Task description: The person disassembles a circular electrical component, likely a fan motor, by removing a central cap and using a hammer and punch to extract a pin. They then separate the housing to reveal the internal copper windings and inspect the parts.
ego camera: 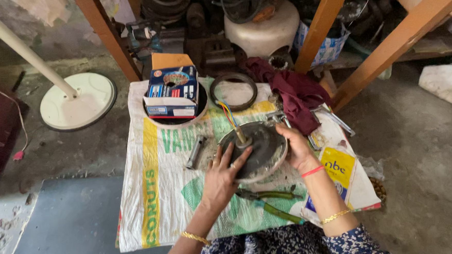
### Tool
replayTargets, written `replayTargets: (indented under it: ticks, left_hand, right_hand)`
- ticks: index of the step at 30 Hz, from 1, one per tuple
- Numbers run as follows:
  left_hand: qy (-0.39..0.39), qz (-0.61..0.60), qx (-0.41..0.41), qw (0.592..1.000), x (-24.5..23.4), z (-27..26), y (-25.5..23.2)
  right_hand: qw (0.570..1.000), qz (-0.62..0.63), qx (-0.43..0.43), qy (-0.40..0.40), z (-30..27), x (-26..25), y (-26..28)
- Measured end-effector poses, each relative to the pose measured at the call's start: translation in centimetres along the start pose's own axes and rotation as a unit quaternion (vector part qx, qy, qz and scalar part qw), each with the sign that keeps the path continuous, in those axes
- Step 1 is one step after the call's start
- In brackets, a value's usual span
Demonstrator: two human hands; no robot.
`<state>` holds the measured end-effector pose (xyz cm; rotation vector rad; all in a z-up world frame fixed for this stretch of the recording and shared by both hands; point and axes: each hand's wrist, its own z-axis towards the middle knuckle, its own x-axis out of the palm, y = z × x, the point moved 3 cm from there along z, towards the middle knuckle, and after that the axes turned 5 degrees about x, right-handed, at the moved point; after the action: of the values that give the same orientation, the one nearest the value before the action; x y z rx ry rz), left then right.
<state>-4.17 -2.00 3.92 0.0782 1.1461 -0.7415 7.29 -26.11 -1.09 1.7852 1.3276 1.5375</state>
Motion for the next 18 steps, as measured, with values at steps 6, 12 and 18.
replayTargets:
  ticks: [6, 12, 18]
  left_hand:
    - [-0.032, -0.080, 0.036, 0.996, -3.8, 0.9, -1.5]
    - [0.116, -0.119, 0.004, 0.986, -5.1, 4.8, -0.2]
    - [0.096, -0.284, 0.038, 0.953, -6.3, 8.2, 6.6]
  right_hand:
    - [0.990, -0.134, 0.033, -0.044, -3.5, 1.4, 4.4]
    - [0.965, -0.232, 0.114, -0.050, -3.5, 4.6, 7.5]
    - [0.968, -0.213, 0.097, -0.094, -1.7, 1.8, 7.8]
